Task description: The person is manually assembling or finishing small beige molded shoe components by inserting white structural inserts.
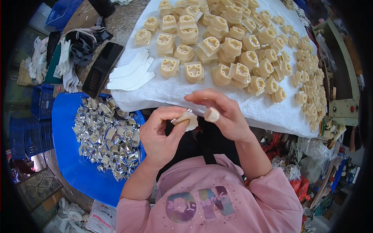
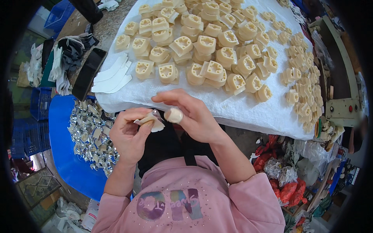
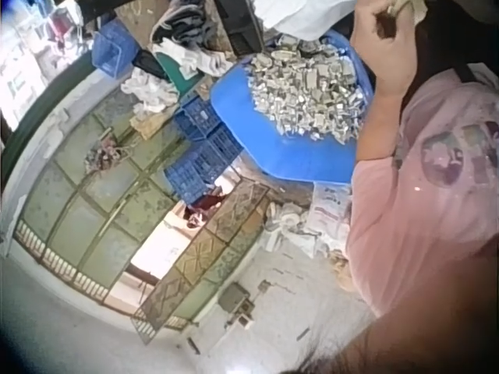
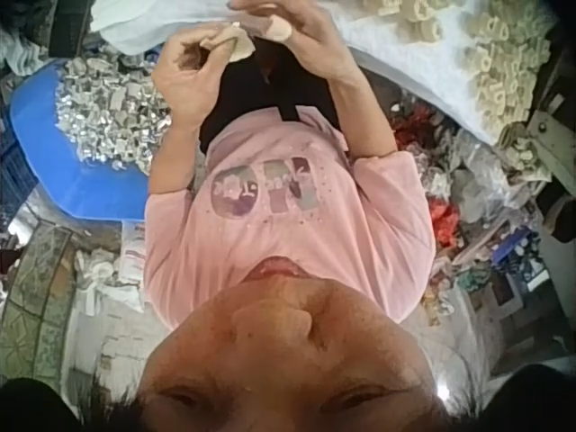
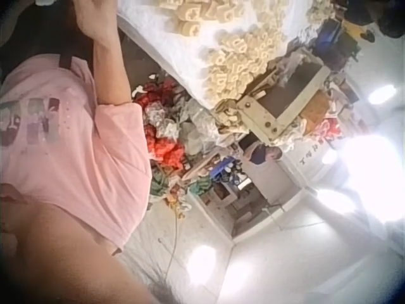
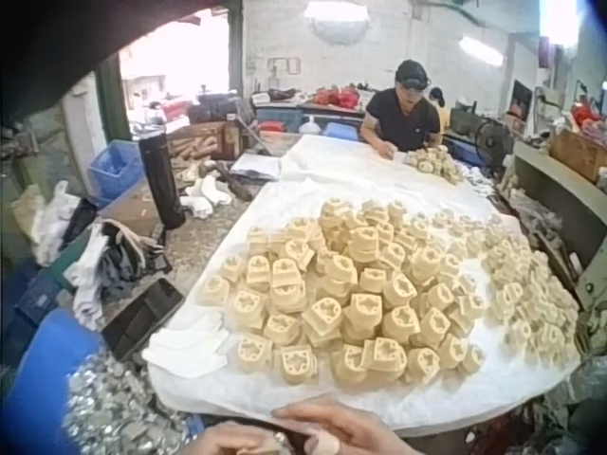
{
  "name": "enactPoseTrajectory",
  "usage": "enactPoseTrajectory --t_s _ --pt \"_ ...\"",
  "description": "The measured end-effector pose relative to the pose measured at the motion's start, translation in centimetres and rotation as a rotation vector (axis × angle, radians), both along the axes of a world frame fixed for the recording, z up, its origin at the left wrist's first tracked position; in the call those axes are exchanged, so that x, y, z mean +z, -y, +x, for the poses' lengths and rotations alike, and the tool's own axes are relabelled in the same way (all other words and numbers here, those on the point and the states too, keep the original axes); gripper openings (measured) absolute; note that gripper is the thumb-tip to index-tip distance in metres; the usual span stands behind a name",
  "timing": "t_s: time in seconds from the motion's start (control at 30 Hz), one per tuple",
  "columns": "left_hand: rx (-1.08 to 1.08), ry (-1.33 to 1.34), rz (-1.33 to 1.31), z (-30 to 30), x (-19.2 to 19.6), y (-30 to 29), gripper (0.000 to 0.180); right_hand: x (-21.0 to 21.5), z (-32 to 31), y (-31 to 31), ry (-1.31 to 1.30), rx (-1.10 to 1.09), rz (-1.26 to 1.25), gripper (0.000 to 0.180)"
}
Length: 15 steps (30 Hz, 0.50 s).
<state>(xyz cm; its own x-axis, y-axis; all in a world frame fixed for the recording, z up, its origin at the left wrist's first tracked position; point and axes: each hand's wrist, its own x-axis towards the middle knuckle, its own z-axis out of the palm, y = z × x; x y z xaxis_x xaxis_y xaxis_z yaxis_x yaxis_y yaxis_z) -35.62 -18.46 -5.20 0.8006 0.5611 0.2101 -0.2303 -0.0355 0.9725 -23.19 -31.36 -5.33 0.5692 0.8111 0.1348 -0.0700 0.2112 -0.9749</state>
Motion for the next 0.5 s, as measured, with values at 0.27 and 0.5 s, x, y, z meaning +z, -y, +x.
enactPoseTrajectory --t_s 0.27,0.5 --pt "-0.050 -0.033 -0.091 0.9 0.8 0.6 0.011 0.4 -1.6 -0.7 0.447 -0.205 -0.045 0.021" --pt "-0.114 -0.094 -0.176 0.7 1.4 0.6 0.011 0.6 -1.4 -0.8 0.449 -0.198 -0.049 0.015"
